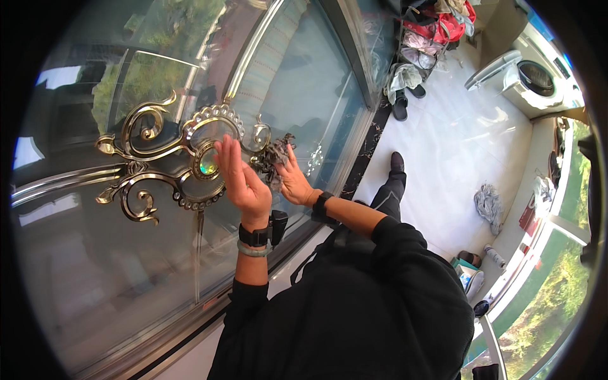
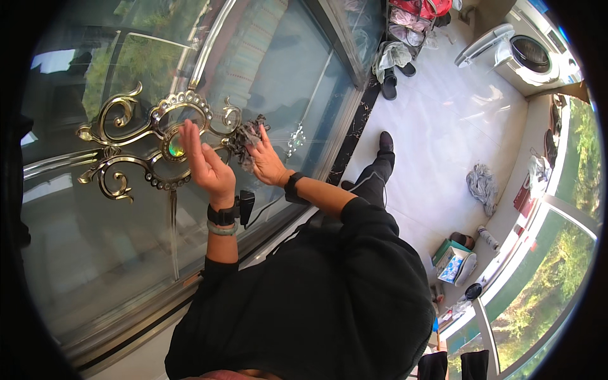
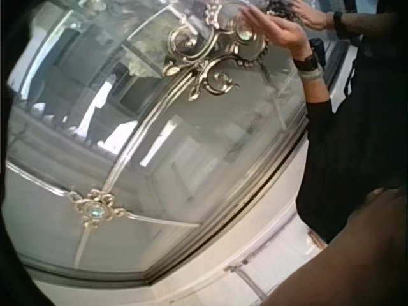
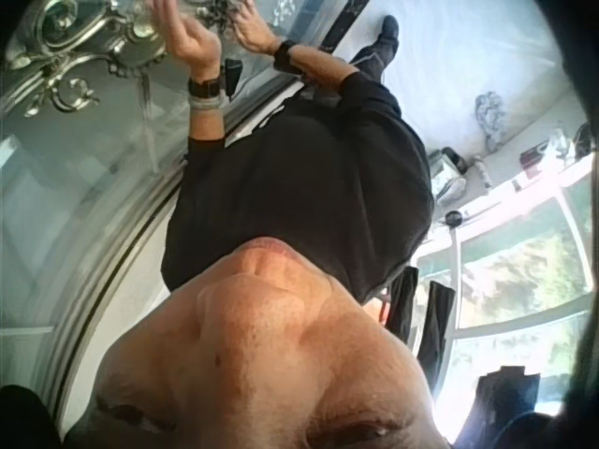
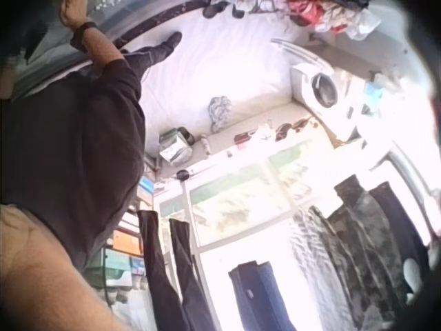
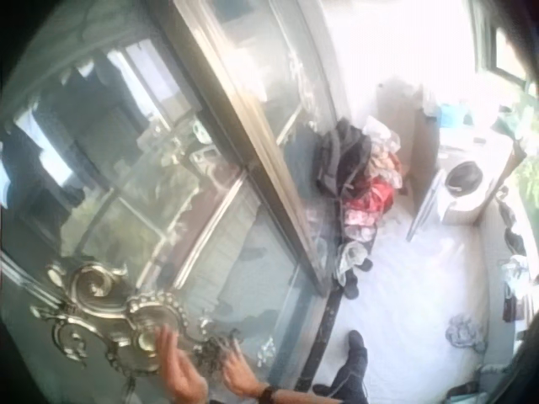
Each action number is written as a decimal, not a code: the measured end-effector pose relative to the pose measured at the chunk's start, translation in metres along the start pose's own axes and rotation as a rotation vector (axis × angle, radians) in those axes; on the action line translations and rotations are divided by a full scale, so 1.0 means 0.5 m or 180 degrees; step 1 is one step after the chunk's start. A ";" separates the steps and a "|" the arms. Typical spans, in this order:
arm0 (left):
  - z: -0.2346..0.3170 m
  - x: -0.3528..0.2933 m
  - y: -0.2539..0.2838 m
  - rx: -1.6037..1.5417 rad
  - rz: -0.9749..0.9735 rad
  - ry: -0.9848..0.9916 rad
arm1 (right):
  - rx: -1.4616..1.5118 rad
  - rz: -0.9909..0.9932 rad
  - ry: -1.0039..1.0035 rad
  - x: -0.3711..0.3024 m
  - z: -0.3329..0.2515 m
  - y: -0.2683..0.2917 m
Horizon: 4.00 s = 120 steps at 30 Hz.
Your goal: The person wipes a glass door with a cloth, then moves to a washing machine and cleans the rubber door seal by hand. The person uses a cloth to wipe the glass and the seal, focusing on the edges and crevices.
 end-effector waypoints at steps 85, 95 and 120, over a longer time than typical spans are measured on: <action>-0.027 -0.033 -0.457 0.0268 -0.1385 0.0648 | -0.0026 0.1127 -0.2264 0.067 0.790 0.192; -0.008 -0.026 -0.420 0.0183 -0.1315 0.0314 | 0.1362 0.0576 -0.3279 -0.202 0.547 -0.034; -0.008 -0.055 -0.340 0.0056 -0.1034 0.0269 | 0.0066 0.1086 -0.1285 0.207 0.519 0.218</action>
Point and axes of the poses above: each hand's wrist, its own x-axis towards the middle knuckle, its own y-axis out of the back of the hand, z = x × y, the point moved 5 cm from there along x, towards the middle knuckle, and after that the axes turned 5 degrees about z, right-handed, at the moved point
